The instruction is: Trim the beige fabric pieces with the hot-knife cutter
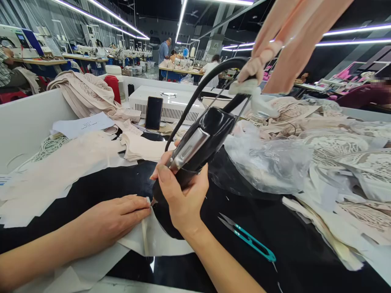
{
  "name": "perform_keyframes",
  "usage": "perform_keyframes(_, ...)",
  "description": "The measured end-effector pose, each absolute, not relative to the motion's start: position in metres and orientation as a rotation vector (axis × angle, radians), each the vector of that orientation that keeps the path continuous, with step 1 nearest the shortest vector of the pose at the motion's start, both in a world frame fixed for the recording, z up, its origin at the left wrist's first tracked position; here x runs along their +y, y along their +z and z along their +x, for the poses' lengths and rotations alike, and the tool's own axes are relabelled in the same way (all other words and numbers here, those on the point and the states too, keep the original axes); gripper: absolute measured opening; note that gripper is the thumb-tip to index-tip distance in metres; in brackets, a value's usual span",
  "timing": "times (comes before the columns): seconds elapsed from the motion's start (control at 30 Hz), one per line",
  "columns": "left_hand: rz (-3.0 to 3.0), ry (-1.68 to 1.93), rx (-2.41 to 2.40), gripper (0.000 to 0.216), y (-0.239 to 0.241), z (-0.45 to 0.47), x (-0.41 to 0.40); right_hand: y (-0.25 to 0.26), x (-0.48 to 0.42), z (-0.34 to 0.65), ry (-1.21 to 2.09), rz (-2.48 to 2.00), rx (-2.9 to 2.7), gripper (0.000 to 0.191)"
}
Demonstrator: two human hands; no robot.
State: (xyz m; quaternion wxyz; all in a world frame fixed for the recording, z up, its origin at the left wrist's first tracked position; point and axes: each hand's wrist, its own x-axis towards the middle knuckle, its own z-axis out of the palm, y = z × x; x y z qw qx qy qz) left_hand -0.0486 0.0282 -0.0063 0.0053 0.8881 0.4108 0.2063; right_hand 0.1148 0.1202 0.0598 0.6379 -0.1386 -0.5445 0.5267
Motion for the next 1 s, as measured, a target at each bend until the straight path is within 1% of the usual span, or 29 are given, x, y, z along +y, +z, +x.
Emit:
perform_keyframes(0.33, 2.780, 0.652, 1.275, 0.032, -0.005, -0.048, 0.028, 0.060, 0.117, 0.114, 1.148, -0.345, -1.271, 0.028)
perform_keyframes(0.57, 2.791, 0.610, 1.295, 0.035, -0.006, -0.050, 0.027, 0.061, 0.111, 0.124, 1.169, -0.347, -1.225, 0.035)
perform_keyframes(0.8, 2.831, 0.612, 1.291, 0.039, -0.005, -0.050, 0.026, 0.059, 0.108, 0.125, 1.187, -0.334, -1.233, 0.036)
perform_keyframes(1.0, 2.861, 0.600, 1.267, 0.038, -0.002, -0.051, 0.027, 0.058, 0.108, 0.125, 1.181, -0.341, -1.241, 0.031)
